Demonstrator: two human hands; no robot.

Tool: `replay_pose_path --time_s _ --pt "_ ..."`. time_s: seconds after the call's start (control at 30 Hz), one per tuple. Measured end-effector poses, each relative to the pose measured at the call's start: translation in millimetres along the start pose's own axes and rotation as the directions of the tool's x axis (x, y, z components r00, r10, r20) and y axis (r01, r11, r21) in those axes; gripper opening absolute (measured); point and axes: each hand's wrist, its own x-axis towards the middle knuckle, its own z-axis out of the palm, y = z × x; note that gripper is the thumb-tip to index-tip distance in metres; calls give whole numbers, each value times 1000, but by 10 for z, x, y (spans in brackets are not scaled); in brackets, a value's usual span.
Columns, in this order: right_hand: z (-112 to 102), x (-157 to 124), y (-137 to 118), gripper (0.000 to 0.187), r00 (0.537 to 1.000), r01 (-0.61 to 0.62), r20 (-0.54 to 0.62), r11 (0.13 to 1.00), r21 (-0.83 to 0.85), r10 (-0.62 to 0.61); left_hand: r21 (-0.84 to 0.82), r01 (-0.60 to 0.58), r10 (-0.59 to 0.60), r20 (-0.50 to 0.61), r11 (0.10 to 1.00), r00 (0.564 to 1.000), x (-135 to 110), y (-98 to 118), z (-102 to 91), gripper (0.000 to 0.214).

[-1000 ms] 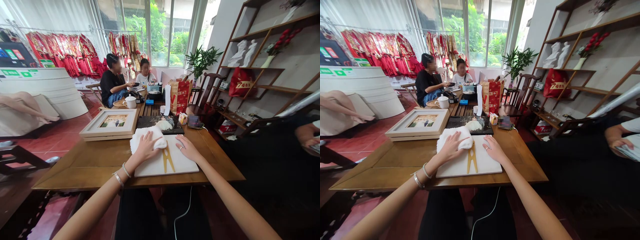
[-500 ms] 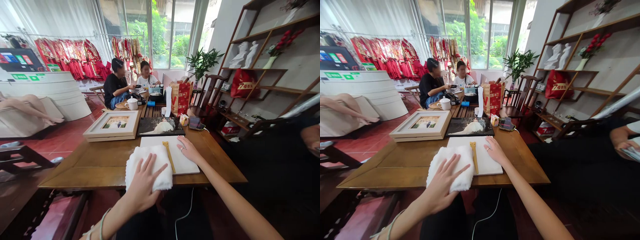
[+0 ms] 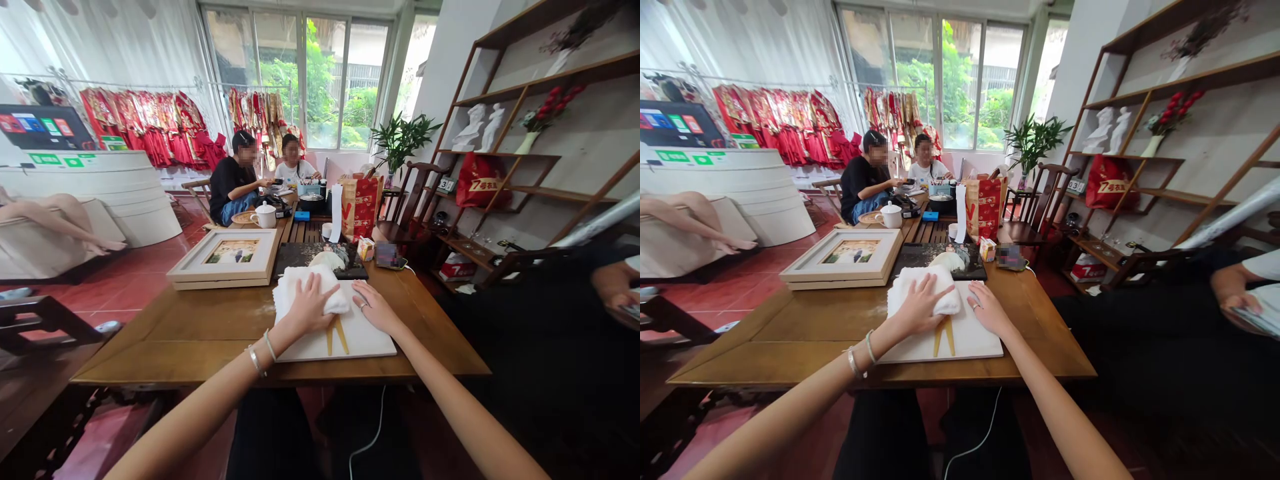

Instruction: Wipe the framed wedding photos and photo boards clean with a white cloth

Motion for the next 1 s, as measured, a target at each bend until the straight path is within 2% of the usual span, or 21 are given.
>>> replay_pose_path --time_s 0.1,0.17,0.27,0.43,0.53,0.63,0.77,0.9,1.0 --pt "-7 12 -7 37 1000 -24 -17 1000 12 24 20 -43 43 -6 999 999 59 74 14 70" --pt "-12 19 -12 37 999 -32 -22 999 8 32 19 -65 66 -1 998 998 12 141 5 68" --pt "-17 24 -18 37 998 -38 -40 999 16 38 0 -102 102 7 995 995 -188 281 -21 68" --pt "-32 17 -32 33 994 -54 -94 998 42 57 -70 -204 206 31 977 978 -668 610 -85 75" --pt "-52 6 -50 29 987 -57 -150 998 40 63 -105 -218 224 48 970 974 -772 738 -99 76" --pt "-72 -2 -72 27 977 -81 -194 995 56 90 -92 -147 152 52 985 987 -600 737 -78 74" --pt "-100 -1 -90 30 965 -130 -215 987 98 148 -27 -75 77 68 997 995 -106 609 -43 71" --pt "-122 11 -74 36 953 -165 -228 972 169 201 13 -68 67 78 998 995 313 504 -19 73" --pt "-119 26 -38 39 936 -199 -252 959 202 247 14 -97 96 66 995 993 433 482 0 70"
